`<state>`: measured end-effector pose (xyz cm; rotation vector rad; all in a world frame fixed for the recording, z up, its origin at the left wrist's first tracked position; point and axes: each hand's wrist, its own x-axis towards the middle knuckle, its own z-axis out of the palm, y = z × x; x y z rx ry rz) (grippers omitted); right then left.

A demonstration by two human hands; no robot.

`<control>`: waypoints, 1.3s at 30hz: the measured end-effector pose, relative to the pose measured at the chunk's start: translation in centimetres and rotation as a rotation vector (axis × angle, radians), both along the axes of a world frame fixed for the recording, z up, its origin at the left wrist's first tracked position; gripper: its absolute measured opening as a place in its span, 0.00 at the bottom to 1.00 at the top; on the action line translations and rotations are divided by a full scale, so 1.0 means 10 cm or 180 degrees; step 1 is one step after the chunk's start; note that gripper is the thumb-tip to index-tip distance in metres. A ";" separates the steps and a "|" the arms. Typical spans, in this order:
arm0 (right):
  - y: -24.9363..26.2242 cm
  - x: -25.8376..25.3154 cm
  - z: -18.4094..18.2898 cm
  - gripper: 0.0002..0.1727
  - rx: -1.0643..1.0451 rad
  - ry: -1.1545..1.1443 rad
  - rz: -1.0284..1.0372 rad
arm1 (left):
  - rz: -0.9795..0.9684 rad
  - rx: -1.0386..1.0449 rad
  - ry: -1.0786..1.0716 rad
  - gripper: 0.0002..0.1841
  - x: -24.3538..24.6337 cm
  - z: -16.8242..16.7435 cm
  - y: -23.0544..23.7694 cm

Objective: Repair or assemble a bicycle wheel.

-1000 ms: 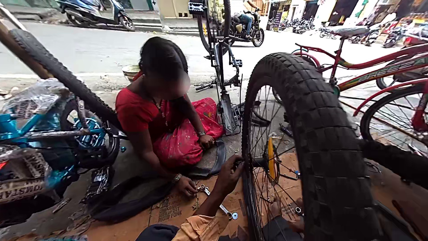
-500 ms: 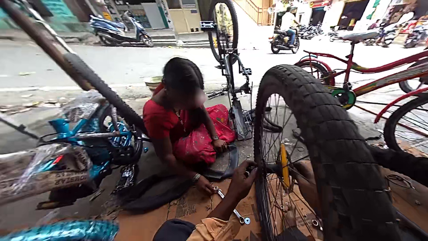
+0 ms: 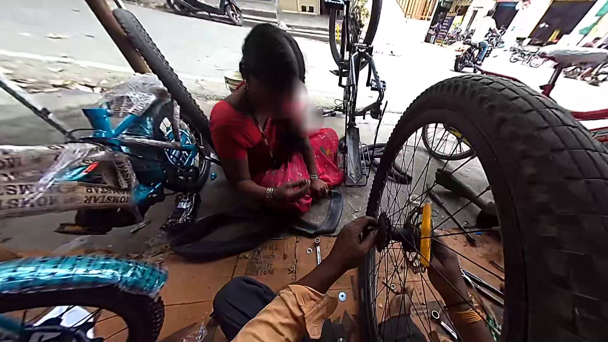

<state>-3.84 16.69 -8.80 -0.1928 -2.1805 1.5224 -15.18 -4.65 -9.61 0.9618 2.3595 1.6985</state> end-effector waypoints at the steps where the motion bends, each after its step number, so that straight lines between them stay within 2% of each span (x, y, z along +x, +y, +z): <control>1: 0.01 -0.01 -0.02 0.14 -0.0048 -0.0023 -0.0055 | -0.0009 0.0022 0.0039 0.13 0.00 -0.01 0.00; 8: 0.11 -0.05 -0.01 0.13 0.0340 -0.0399 -0.0122 | -0.0034 -0.0200 -0.0177 0.13 -0.03 0.03 -0.02; 12: 0.14 -0.04 -0.08 0.16 0.0328 -0.0200 -0.0018 | -0.0010 -0.0060 -0.0311 0.13 -0.03 0.04 -0.04; 15: 0.12 -0.04 -0.11 0.20 0.0270 -0.0181 -0.0075 | -0.0068 0.0057 -0.0127 0.13 -0.06 0.02 -0.05; 20: 0.04 -0.07 -0.01 0.16 0.0201 -0.0312 -0.0283 | -0.0182 -0.0050 0.0156 0.13 -0.11 0.02 -0.03; 27: 0.08 -0.08 -0.07 0.16 0.0505 -0.0278 -0.0319 | -0.0099 -0.0186 -0.0020 0.15 -0.09 0.03 0.00; 32: 0.11 -0.05 -0.10 0.22 0.0853 -0.0073 -0.0180 | -0.0032 -0.0148 -0.0116 0.18 -0.08 0.09 -0.03; 36: 0.09 -0.05 -0.11 0.25 0.0603 0.0108 -0.0063 | -0.0157 0.0002 0.0091 0.16 -0.10 0.06 -0.04; 39: 0.08 -0.04 -0.12 0.26 0.0708 0.0068 -0.0187 | -0.0222 -0.0057 0.0218 0.16 -0.10 0.08 -0.01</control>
